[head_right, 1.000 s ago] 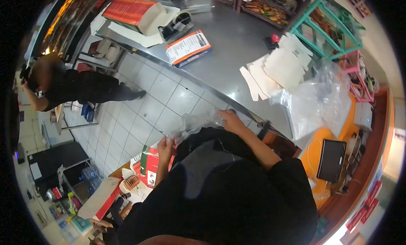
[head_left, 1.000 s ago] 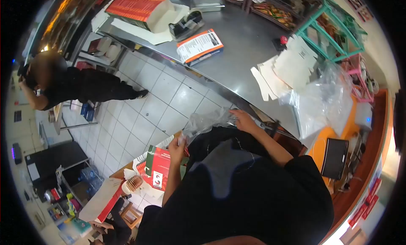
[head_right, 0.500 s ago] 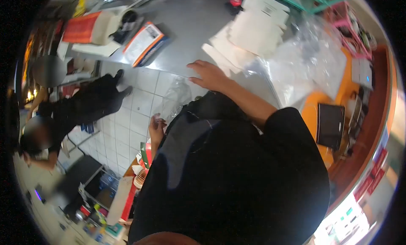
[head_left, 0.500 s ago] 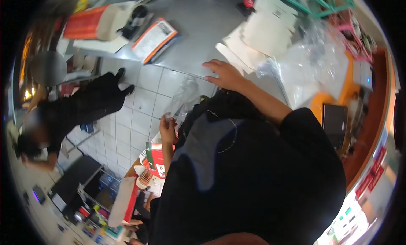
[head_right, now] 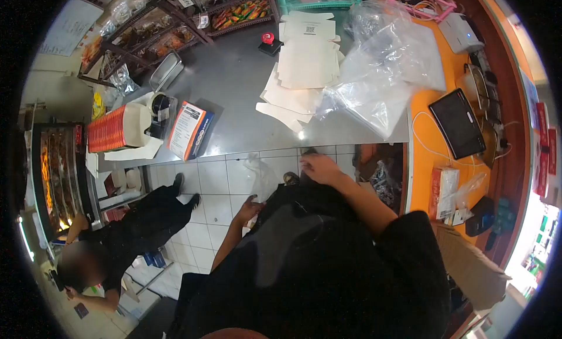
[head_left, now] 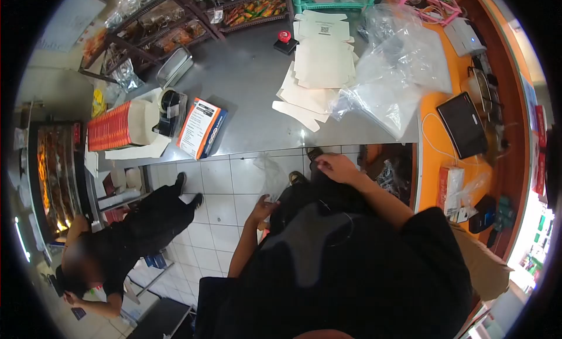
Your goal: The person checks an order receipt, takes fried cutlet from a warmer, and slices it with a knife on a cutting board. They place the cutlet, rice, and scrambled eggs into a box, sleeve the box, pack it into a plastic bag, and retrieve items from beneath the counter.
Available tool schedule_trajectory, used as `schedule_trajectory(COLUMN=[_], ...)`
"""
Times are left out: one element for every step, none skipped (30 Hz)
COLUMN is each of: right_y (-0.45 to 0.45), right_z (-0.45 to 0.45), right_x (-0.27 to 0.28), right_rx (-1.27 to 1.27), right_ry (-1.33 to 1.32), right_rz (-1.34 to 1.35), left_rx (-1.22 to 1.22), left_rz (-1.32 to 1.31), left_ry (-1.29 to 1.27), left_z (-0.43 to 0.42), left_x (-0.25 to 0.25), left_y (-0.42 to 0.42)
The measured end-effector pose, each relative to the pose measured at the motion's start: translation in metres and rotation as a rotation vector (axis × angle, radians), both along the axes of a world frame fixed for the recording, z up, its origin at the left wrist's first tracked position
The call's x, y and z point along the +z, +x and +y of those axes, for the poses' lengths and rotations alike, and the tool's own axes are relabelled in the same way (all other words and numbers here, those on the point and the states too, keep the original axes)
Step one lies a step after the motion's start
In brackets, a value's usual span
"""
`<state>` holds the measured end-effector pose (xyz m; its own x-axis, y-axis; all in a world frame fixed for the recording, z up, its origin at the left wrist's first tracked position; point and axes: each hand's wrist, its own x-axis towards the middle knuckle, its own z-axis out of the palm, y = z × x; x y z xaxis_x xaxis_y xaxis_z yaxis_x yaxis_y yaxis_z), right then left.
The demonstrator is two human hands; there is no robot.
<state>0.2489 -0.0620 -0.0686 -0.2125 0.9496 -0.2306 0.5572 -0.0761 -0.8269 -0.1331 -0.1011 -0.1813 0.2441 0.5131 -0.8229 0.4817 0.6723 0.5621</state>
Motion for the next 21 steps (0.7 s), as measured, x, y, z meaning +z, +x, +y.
schedule_trajectory(right_y=[0.002, 0.003, 0.005, 0.008, 0.01, 0.011, 0.014, 0.014, 0.015, 0.019, 0.024, 0.022, 0.015, 0.012, 0.01, 0.002, -0.001, -0.006, -0.02, -0.027, -0.031], right_z=[-0.015, -0.033, -0.051, -0.073, -0.097, -0.119, -0.134, -0.15, -0.165, -0.181, -0.201, -0.216, -0.23, -0.242, -0.257, -0.275, -0.287, -0.305, -0.315, -0.31, -0.314], right_x=[-0.005, -0.01, -0.016, -0.031, -0.055, -0.073, -0.081, -0.088, -0.096, -0.113, -0.136, -0.15, -0.153, -0.158, -0.161, -0.171, -0.189, -0.201, -0.191, -0.18, -0.192], right_rx=[-0.076, -0.143, -0.202, -0.257, -0.318, -0.386, -0.508, -0.635, -0.762, -0.788, -0.812, -0.841, -0.887, -0.942, -1.005, -0.969, -0.933, -0.889, -0.962, -1.024, -1.05], right_ry=[-0.026, -0.058, -0.098, -0.112, -0.126, -0.139, -0.165, -0.194, -0.22, -0.155, -0.095, -0.037, -0.105, -0.172, -0.236, -0.264, -0.279, -0.311, -0.352, -0.379, -0.388], right_rz=[-0.033, -0.067, -0.1, -0.086, -0.07, -0.05, -0.012, 0.03, 0.074, 0.0, -0.073, -0.149, -0.091, -0.035, 0.022, -0.01, -0.043, -0.072, -0.024, 0.02, 0.098], left_rx=[-0.122, -0.204, -0.277, -0.357, -0.45, -0.549, -0.611, -0.676, -0.744, -0.812, -0.883, -0.826, -0.78, -0.74, -0.719, -0.706, -0.692, -0.665, -0.731, -0.783, -0.827], left_rz=[0.064, 0.063, 0.062, 0.061, 0.096, 0.132, 0.154, 0.176, 0.162, 0.149, 0.138, 0.093, 0.041, -0.011, -0.032, -0.048, -0.068, -0.152, -0.147, -0.146, -0.141], left_ry=[0.003, 0.028, 0.045, 0.053, 0.202, 0.353, 0.481, 0.607, 0.602, 0.603, 0.599, 0.53, 0.453, 0.373, 0.358, 0.342, 0.339, 0.359, 0.396, 0.445, 0.49], left_z=[0.009, 0.016, 0.019, 0.017, 0.016, 0.014, 0.01, 0.006, 0.005, 0.014, 0.02, 0.026, 0.028, 0.025, 0.02, 0.016, 0.021, 0.018, 0.015, 0.02, 0.018], left_x=[0.01, 0.005, 0.0, -0.005, -0.009, -0.012, -0.021, -0.022, -0.023, -0.007, 0.007, 0.014, 0.018, 0.017, 0.012, 0.004, -0.008, -0.018, -0.019, -0.021, -0.02], left_y=[0.01, 0.012, 0.013, 0.016, 0.021, 0.026, 0.033, 0.041, 0.046, 0.056, 0.06, 0.059, 0.058, 0.056, 0.054, 0.046, 0.047, 0.044, 0.038, 0.044, 0.046])
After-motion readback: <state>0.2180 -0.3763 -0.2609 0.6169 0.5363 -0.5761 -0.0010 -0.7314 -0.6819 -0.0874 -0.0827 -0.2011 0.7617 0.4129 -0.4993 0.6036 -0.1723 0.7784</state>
